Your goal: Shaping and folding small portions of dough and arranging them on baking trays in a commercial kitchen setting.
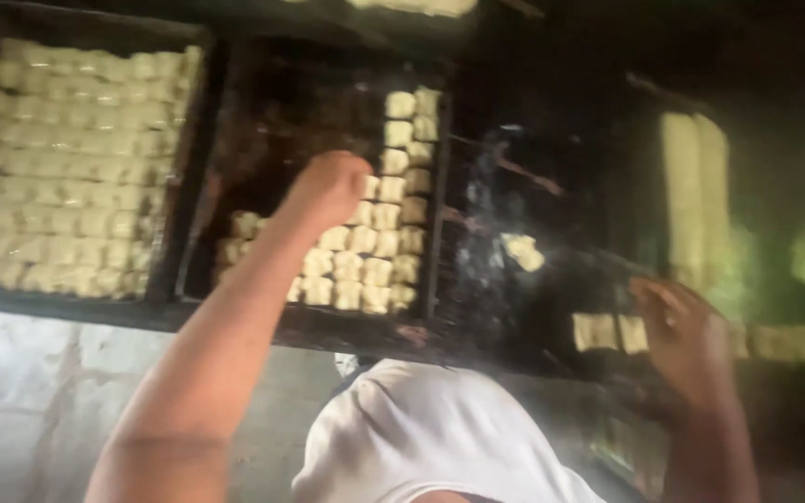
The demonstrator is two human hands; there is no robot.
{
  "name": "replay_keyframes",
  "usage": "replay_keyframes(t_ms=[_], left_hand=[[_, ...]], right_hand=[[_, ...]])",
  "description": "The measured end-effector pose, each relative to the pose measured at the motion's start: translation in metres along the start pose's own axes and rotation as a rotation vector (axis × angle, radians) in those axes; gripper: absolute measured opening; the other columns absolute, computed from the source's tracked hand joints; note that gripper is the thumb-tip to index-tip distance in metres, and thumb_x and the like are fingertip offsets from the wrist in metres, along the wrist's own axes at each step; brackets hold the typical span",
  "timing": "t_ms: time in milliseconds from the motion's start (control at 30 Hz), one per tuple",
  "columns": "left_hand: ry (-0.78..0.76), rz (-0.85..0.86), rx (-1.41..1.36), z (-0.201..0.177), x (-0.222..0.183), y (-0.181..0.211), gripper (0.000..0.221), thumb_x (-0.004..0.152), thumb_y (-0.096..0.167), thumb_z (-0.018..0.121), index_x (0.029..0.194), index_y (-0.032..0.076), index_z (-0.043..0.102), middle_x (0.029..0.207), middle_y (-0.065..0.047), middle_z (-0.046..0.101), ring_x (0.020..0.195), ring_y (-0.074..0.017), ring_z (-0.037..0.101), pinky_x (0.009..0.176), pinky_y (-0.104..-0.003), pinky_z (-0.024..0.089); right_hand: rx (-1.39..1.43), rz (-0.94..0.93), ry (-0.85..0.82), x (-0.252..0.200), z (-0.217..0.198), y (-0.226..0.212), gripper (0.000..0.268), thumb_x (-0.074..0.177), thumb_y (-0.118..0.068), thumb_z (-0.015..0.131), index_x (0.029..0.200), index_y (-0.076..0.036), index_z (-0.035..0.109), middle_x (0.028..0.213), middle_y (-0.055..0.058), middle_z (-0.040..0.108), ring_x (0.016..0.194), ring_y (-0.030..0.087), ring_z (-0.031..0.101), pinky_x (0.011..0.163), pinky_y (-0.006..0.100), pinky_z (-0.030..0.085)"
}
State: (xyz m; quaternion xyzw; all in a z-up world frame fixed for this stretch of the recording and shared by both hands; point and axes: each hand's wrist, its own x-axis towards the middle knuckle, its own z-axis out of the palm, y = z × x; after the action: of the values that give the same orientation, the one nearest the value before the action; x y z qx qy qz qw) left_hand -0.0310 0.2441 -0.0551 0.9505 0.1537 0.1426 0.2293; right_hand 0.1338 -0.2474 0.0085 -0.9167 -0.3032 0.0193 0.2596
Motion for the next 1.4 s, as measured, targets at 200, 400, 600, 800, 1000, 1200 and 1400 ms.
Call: replay_keyframes(t_ms=[200, 400, 600, 800, 1000, 1200, 1400], left_hand=[[0.286, -0.013, 0.144, -0.030, -0.016, 0.093, 0.028, 0.091, 0.024, 0.072, 0.113, 0.006, 0.073, 0.097, -0.019, 0.073, 0.096, -0.0404, 0.067, 0.084, -0.051, 0.054], [-0.333, -0.141, -0.637, -0.021, -0.072, 0.249, 0.038, 0.089, 0.022, 0.072, 0.124, 0.009, 0.065, 0.109, -0.010, 0.070, 0.087, -0.0187, 0.071, 0.077, -0.032, 0.062], [-0.242, -0.452, -1.002, 0.062, -0.082, 0.246, 0.028, 0.094, 0.019, 0.066, 0.116, 0.004, 0.074, 0.101, -0.006, 0.079, 0.085, -0.0124, 0.073, 0.077, -0.027, 0.059], [0.228, -0.372, -0.923, 0.059, -0.050, 0.245, 0.022, 0.096, 0.013, 0.064, 0.113, 0.000, 0.068, 0.099, -0.014, 0.076, 0.085, -0.0206, 0.070, 0.076, -0.035, 0.056], [0.032, -0.246, -0.814, 0.070, -0.057, 0.240, 0.027, 0.094, 0.013, 0.063, 0.118, 0.001, 0.068, 0.101, -0.016, 0.075, 0.091, -0.0207, 0.075, 0.078, -0.034, 0.057], [-0.289, -0.157, -0.991, 0.035, -0.067, 0.272, 0.028, 0.087, 0.010, 0.070, 0.114, 0.002, 0.069, 0.089, -0.009, 0.073, 0.078, -0.0120, 0.066, 0.071, -0.029, 0.054], [-0.311, -0.325, -0.901, 0.035, -0.064, 0.268, 0.019, 0.097, 0.012, 0.062, 0.106, 0.003, 0.075, 0.086, -0.006, 0.076, 0.073, -0.0109, 0.066, 0.066, -0.029, 0.054]], right_hand=[[-0.214, -0.155, -0.029, -0.011, 0.007, -0.016, 0.026, 0.087, -0.027, 0.073, 0.106, -0.010, 0.076, 0.106, 0.017, 0.074, 0.097, 0.037, 0.068, 0.083, 0.047, 0.055], [0.003, 0.048, -0.347, -0.032, 0.025, 0.006, 0.021, 0.086, -0.021, 0.077, 0.102, -0.008, 0.073, 0.094, 0.008, 0.076, 0.086, 0.025, 0.072, 0.082, 0.041, 0.058], [0.688, 0.165, -0.275, 0.003, 0.032, -0.077, 0.024, 0.093, -0.017, 0.069, 0.116, -0.009, 0.072, 0.096, 0.003, 0.079, 0.090, 0.016, 0.075, 0.080, 0.031, 0.059], [-0.119, -0.440, 0.005, 0.039, 0.064, -0.078, 0.010, 0.082, -0.010, 0.079, 0.092, -0.010, 0.077, 0.092, 0.011, 0.074, 0.091, 0.032, 0.070, 0.085, 0.043, 0.055], [0.420, -0.310, -0.431, 0.018, 0.023, -0.063, 0.014, 0.081, -0.020, 0.083, 0.093, -0.014, 0.080, 0.091, 0.003, 0.079, 0.080, 0.015, 0.076, 0.071, 0.030, 0.059], [0.423, -0.025, -0.171, 0.034, 0.030, -0.068, 0.045, 0.078, -0.016, 0.092, 0.117, -0.007, 0.072, 0.092, 0.012, 0.066, 0.075, 0.025, 0.061, 0.065, 0.035, 0.053], [0.200, -0.363, 0.198, 0.007, 0.043, -0.065, 0.021, 0.087, -0.018, 0.090, 0.102, -0.017, 0.076, 0.102, 0.001, 0.073, 0.087, 0.015, 0.070, 0.073, 0.029, 0.056]])
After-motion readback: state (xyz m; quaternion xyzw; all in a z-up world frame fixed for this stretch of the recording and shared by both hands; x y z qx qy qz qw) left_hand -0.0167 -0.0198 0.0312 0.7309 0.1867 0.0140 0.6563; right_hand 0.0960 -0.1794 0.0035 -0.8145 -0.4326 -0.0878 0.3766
